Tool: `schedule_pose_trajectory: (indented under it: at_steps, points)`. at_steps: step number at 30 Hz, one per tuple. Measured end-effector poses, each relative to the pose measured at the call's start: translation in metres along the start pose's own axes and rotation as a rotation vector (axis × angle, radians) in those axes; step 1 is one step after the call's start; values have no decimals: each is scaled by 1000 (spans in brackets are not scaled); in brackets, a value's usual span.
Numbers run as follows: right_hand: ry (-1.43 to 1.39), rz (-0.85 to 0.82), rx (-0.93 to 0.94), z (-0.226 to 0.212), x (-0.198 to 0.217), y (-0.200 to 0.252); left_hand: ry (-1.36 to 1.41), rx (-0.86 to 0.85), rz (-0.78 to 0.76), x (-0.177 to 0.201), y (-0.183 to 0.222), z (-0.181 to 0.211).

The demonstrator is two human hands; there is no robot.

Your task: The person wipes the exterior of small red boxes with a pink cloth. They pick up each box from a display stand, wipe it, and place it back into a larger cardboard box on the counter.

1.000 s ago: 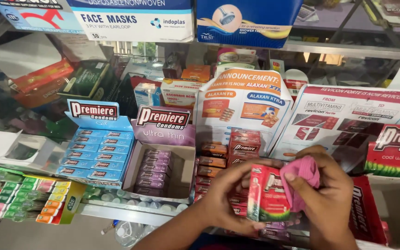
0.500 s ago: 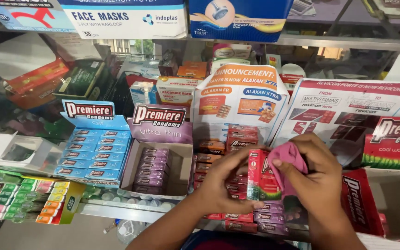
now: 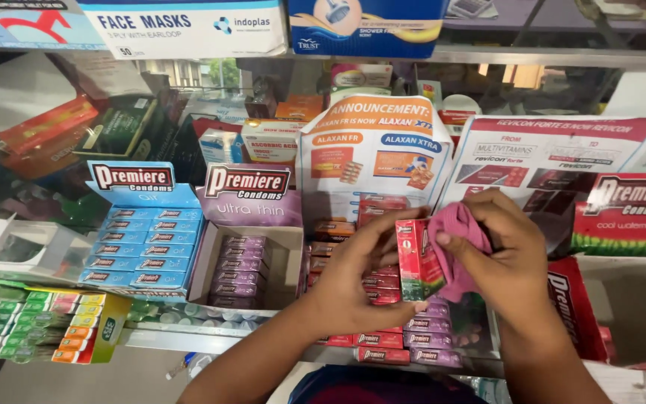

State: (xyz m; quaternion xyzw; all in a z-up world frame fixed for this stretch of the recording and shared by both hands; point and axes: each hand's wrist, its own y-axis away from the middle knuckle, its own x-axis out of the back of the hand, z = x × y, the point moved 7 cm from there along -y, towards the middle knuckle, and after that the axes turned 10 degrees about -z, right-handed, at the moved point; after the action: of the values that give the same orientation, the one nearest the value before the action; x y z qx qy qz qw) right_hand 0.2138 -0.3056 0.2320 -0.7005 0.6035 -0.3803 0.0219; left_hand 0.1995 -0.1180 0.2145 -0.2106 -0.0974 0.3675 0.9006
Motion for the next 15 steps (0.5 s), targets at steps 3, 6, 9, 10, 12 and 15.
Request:
schedule_pose_trajectory:
  at_steps: [3, 6, 9, 10, 12, 15]
  points:
    - [-84, 56, -44, -5, 3, 5, -48, 98, -23, 0, -4, 5]
    - [4, -26, 61, -14, 3, 13, -68, 142, -39, 0, -4, 3]
    - [-83, -148, 100, -11, -2, 15, -22, 125, -51, -2, -3, 1]
    - [-70, -144, 91, -5, -2, 16, -22, 122, -50, -2, -3, 1]
    - [-55, -138, 81, 2, -4, 15, -21, 118, -52, -3, -3, 0]
    - [37, -13, -72, 10, -2, 9, -20, 98, -64, -6, -4, -3]
